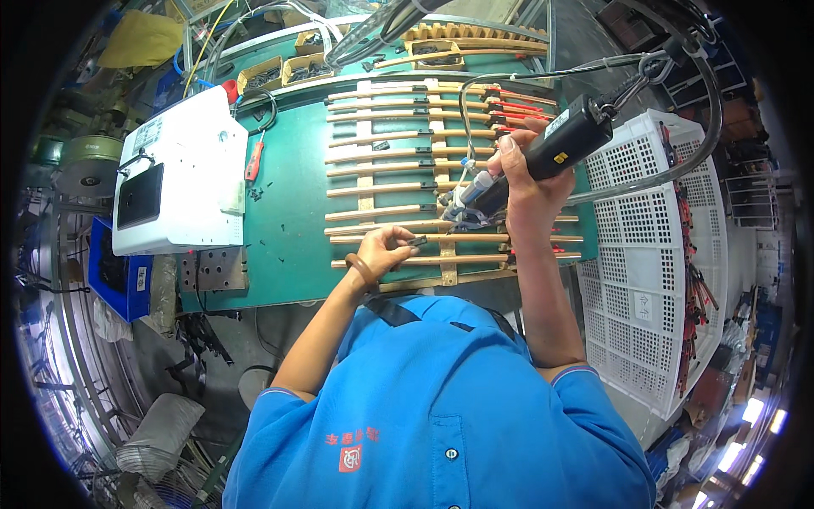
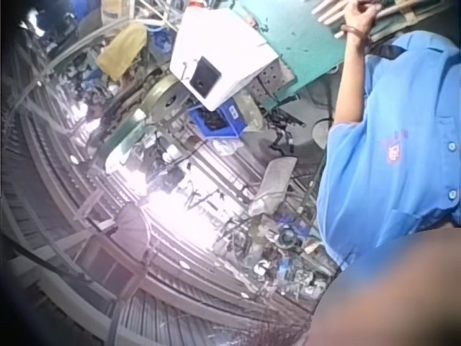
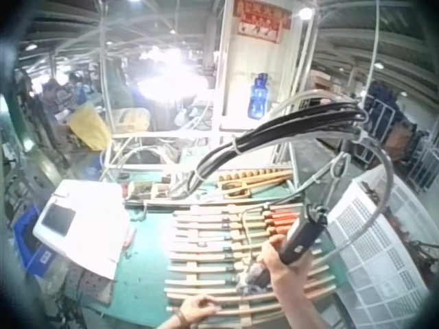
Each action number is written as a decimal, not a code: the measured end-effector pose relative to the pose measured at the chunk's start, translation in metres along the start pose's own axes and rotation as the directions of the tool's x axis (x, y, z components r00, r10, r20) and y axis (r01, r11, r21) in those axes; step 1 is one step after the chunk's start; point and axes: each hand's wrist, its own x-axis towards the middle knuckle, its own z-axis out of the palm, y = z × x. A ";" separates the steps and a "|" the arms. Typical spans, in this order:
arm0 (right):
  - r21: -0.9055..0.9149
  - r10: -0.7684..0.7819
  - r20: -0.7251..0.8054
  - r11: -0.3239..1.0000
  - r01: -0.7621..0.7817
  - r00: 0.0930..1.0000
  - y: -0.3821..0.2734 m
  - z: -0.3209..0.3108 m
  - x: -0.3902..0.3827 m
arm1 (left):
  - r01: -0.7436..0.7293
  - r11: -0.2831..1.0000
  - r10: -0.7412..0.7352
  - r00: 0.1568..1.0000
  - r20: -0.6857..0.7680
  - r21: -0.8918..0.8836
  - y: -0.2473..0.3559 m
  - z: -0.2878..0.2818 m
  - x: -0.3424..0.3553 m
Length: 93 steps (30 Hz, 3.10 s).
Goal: The person uses a soldering iron to apply solder to small components placed on a wooden jig. They repeatedly pick up components, position them, and solder them in place, working methodically across the jig.
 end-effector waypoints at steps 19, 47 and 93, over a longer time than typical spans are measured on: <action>0.018 -0.077 -0.058 0.997 0.078 0.995 0.055 0.006 -0.011 | -0.310 0.386 0.503 0.860 0.083 0.869 -0.025 0.013 0.059; -0.045 -0.078 -0.046 0.996 0.076 0.996 0.057 0.018 -0.020 | -0.325 0.430 0.481 0.872 0.091 0.843 -0.025 0.010 0.062; -0.041 -0.058 0.001 0.997 0.058 0.998 -0.027 0.003 0.002 | 0.277 0.528 -0.034 0.951 0.306 -0.803 -0.025 -0.006 -0.013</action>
